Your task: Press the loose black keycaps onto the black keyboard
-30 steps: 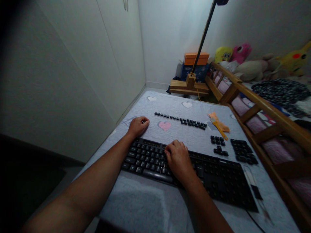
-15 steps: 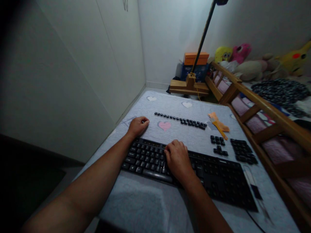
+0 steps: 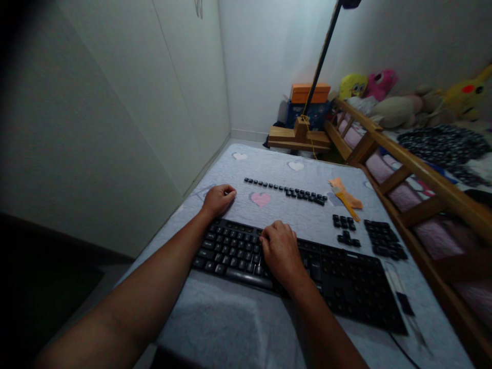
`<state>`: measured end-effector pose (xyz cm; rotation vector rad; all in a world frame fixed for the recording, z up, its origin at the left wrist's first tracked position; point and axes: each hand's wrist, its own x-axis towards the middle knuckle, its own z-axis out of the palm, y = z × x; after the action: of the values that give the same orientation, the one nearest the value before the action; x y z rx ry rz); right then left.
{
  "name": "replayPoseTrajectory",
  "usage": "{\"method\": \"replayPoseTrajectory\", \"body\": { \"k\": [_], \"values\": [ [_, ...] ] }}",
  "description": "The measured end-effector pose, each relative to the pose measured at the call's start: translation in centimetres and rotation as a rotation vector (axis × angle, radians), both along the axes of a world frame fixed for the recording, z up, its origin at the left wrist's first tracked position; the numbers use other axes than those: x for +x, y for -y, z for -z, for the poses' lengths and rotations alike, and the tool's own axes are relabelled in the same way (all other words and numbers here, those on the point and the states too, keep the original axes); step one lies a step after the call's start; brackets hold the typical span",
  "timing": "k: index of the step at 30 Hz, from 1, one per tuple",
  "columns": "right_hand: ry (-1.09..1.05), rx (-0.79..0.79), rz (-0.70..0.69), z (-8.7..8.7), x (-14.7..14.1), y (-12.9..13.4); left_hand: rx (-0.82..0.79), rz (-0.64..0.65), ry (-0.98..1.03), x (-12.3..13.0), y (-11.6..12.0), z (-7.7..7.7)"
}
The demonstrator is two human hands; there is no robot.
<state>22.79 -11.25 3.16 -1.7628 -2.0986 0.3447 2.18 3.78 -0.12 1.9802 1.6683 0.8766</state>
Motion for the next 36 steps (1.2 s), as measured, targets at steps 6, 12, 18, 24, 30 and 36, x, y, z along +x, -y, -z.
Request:
{"method": "replayPoseTrajectory", "body": {
  "k": [6,12,18,24,30,36],
  "values": [
    [-0.04,-0.009,0.013,-0.01,0.0,0.02,-0.004,0.002,-0.006,0.0,0.0,-0.03],
    [-0.055,0.004,0.008,0.23,0.19,-0.06,-0.009,-0.001,-0.004,0.04,0.08,-0.28],
    [-0.016,-0.008,0.01,0.21,0.14,-0.09,0.0,0.0,-0.007,0.05,0.11,-0.27],
    [0.021,0.007,0.004,0.24,0.04,-0.11,-0.011,-0.004,-0.002,0.07,0.13,-0.25],
    [0.027,0.006,-0.001,0.21,0.02,-0.12,-0.013,-0.004,-0.005,0.03,0.08,-0.19],
    [0.016,0.002,-0.006,0.2,0.03,-0.15,-0.009,-0.001,-0.013,0.06,0.11,-0.26]
  ]
}}
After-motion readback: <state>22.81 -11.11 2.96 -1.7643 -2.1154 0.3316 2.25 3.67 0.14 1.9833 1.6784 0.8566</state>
